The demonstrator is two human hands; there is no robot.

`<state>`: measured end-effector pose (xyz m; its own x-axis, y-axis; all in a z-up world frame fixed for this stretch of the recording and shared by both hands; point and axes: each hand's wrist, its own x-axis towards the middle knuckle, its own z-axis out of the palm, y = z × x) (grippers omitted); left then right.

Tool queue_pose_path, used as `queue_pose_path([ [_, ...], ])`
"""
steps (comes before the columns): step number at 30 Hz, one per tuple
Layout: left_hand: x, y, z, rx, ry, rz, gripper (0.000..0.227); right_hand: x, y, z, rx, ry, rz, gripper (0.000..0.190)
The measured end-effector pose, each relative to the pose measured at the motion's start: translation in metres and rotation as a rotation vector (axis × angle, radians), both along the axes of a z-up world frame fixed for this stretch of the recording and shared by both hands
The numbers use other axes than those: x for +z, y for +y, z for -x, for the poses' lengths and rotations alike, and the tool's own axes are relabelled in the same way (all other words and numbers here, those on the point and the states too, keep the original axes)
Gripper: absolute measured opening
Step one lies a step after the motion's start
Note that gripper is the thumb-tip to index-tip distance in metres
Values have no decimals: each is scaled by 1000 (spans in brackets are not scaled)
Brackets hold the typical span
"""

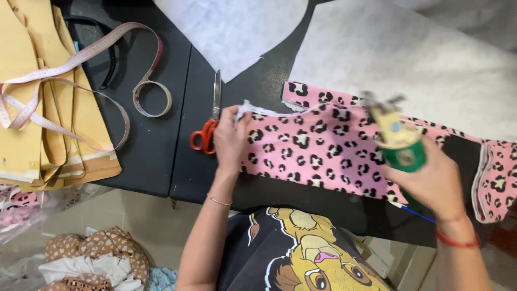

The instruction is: The person uses a green electric rotary cutter to trim the edges of a pink leopard-print fabric on a black table. They then use orange-handled scissors to cut a curved shape from the fabric and place a white paper pattern on top of it.

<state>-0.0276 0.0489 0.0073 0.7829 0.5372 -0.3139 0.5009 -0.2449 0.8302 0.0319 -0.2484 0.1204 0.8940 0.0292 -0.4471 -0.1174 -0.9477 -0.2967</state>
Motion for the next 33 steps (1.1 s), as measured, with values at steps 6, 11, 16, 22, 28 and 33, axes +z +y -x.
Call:
queue_pose_path([
  [6,-22,35,-1,-2,-8,-417,17,-25,-108,63,-257,-289,213,59],
  [11,13,39,-2,-67,34,-191,29,-70,-165,100,-316,-396,388,55],
  [16,32,34,7,-133,97,-39,31,-105,-184,113,-393,-429,400,68],
  [22,40,39,39,-502,-48,-48,17,-109,-170,114,-285,-583,440,69],
  [28,59,48,72,-452,-315,103,19,-78,-107,81,98,-879,139,57],
  [33,77,46,87,-349,-272,174,10,-118,-87,57,-230,-350,-238,70],
])
